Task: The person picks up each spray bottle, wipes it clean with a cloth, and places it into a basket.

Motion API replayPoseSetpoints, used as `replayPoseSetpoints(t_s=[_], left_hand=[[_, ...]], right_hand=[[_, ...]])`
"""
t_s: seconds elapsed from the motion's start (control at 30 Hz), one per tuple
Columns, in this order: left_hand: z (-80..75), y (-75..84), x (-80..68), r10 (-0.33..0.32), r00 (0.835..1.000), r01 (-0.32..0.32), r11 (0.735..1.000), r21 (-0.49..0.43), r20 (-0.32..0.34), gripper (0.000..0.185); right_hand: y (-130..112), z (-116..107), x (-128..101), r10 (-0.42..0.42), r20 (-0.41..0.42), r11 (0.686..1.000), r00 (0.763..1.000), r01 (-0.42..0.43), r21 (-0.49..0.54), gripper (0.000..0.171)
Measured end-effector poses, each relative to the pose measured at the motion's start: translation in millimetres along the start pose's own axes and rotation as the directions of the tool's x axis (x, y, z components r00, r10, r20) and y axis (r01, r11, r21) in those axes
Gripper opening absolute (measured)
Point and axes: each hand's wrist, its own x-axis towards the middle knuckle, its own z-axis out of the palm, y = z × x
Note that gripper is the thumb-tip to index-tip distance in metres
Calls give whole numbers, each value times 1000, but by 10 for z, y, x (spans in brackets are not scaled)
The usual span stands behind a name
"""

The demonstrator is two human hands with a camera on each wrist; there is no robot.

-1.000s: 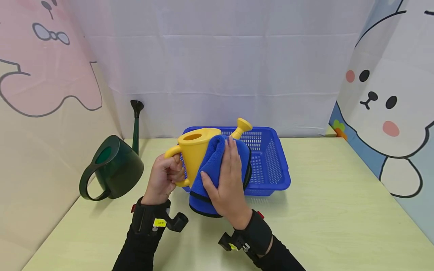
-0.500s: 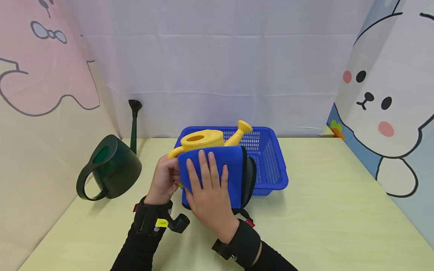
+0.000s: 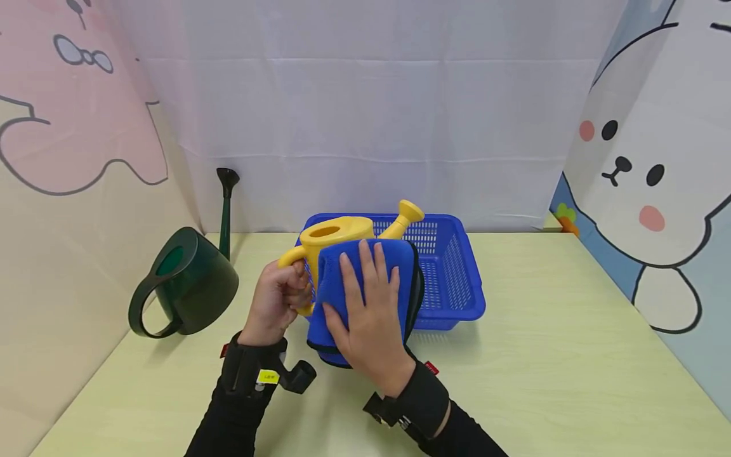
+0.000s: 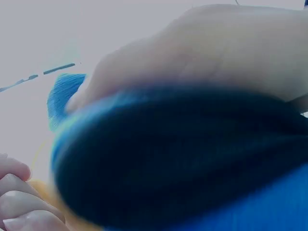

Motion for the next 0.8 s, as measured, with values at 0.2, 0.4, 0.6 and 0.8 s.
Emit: replayPoseSetpoints(t_s=[0.2,0.4,0.6,0.8], left_hand=[[-27,29,-35,21,1000,-21,1000,-12,-11,27],[-20,18,-27,42,999,-42,999,-16,6,27],[18,-10,-16,54,999,-54,999,-6,-2,29],[54,-35,-10,23,1000,-23,1000,-4,5,28]], right_hand=[[162,-79,80,127,56,947,990,-138,290,60],[151,-77,98,187,68,937,980,-199,288,69],[48,-26,42,140,-25,987,990,-138,76,74],[-58,50,-45,17,-42,986,999,-24,-164,68]])
